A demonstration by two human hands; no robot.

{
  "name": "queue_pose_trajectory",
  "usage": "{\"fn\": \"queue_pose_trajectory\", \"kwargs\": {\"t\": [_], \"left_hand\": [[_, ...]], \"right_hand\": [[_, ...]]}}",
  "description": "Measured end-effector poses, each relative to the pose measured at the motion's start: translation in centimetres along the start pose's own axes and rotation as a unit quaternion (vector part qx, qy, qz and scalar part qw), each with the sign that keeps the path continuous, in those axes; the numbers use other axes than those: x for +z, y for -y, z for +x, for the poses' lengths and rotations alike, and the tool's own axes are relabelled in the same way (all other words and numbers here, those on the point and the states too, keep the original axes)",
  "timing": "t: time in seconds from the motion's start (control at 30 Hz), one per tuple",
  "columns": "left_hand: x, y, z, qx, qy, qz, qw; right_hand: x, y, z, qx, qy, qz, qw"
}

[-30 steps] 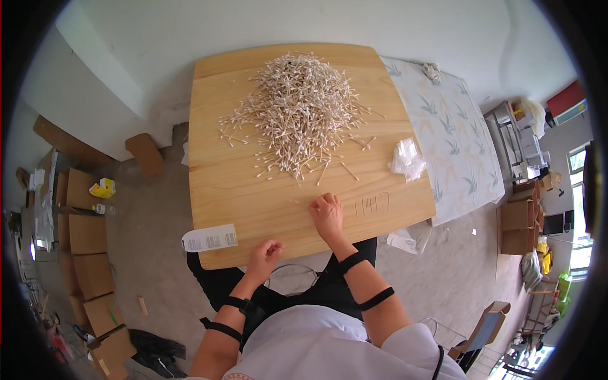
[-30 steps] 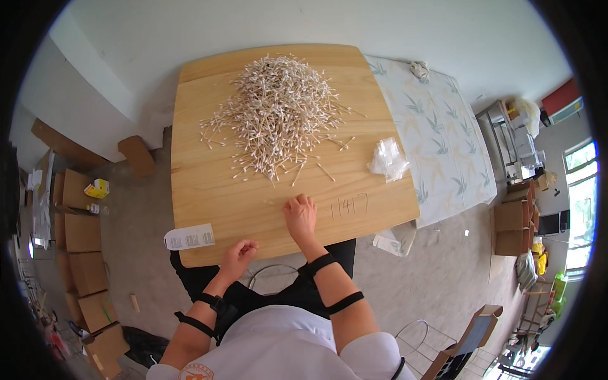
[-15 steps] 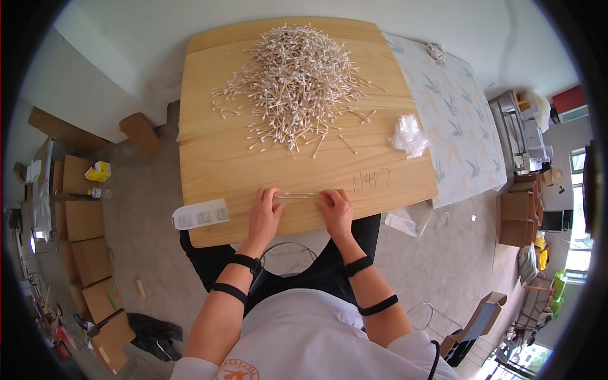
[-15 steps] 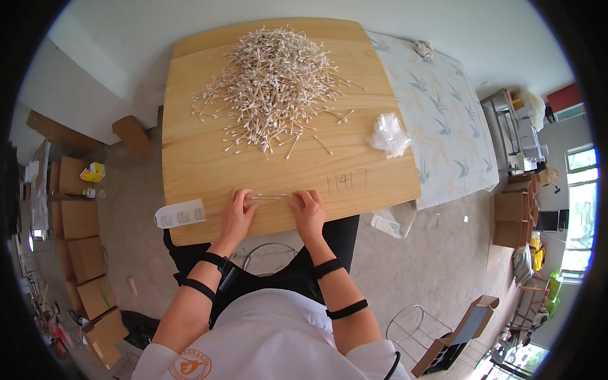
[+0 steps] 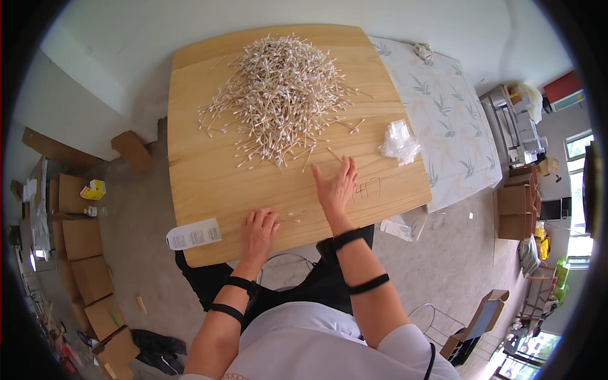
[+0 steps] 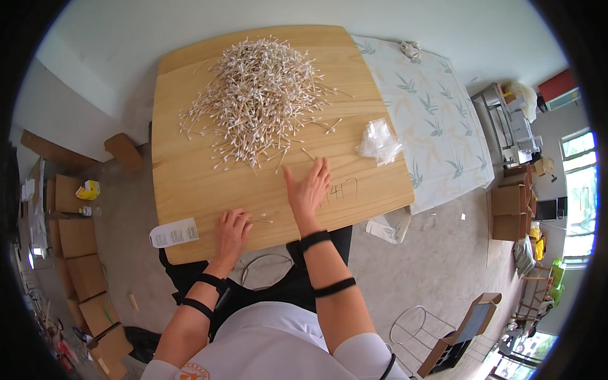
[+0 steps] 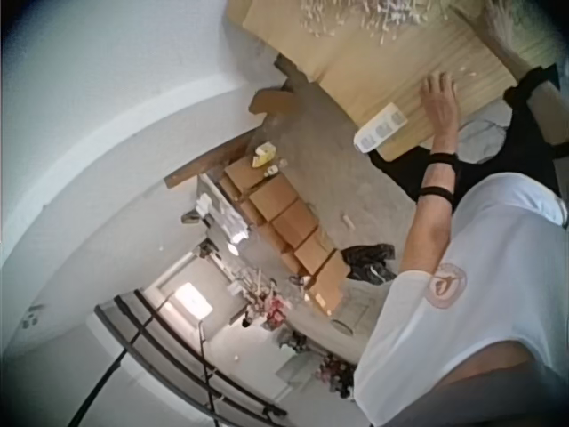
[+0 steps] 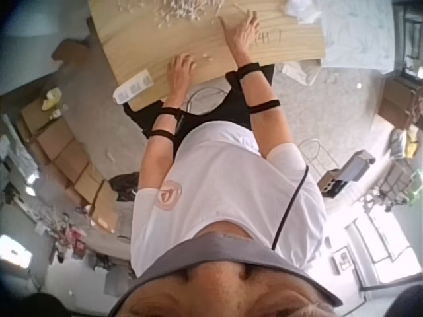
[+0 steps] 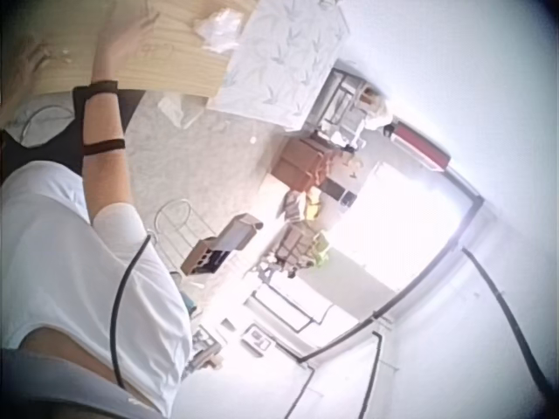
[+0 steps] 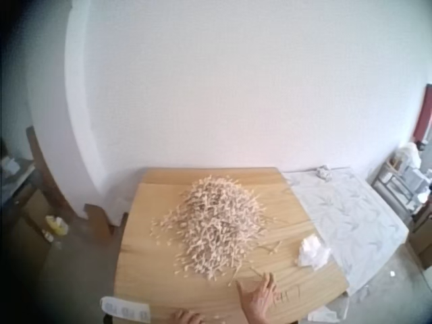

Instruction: The person gathers a pile of cotton swabs and moves them to another table. They then pick up a plastic bag before arranging the cotton swabs one by one into a neat row.

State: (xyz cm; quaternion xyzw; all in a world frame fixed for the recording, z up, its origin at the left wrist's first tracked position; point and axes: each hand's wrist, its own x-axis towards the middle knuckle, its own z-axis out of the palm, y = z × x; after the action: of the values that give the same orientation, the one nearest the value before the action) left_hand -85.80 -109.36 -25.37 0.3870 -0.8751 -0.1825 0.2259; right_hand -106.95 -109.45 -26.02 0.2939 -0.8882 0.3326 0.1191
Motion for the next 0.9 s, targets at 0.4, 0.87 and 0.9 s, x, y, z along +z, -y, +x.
{"fn": "queue_pose_trajectory", "kwargs": {"t": [0.4, 0.87, 0.9], "left_hand": [[-0.1, 1.5, -2.3, -0.022, -0.008, -0.096, 0.995], [-0.8, 3.5, -2.8, -0.167, 0.039, -0.252, 0.952], [-0.8, 3.5, -2.7, -0.168, 0.040, -0.251, 0.952]], "right_hand": [[1.5, -3.1, -3.1, -0.108, 0.146, 0.117, 0.976], [-3.0, -3.9, -4.2, 0.009, 0.264, 0.245, 0.933], [-2.8, -3.3, -3.7, -0.022, 0.259, 0.231, 0.937]]}}
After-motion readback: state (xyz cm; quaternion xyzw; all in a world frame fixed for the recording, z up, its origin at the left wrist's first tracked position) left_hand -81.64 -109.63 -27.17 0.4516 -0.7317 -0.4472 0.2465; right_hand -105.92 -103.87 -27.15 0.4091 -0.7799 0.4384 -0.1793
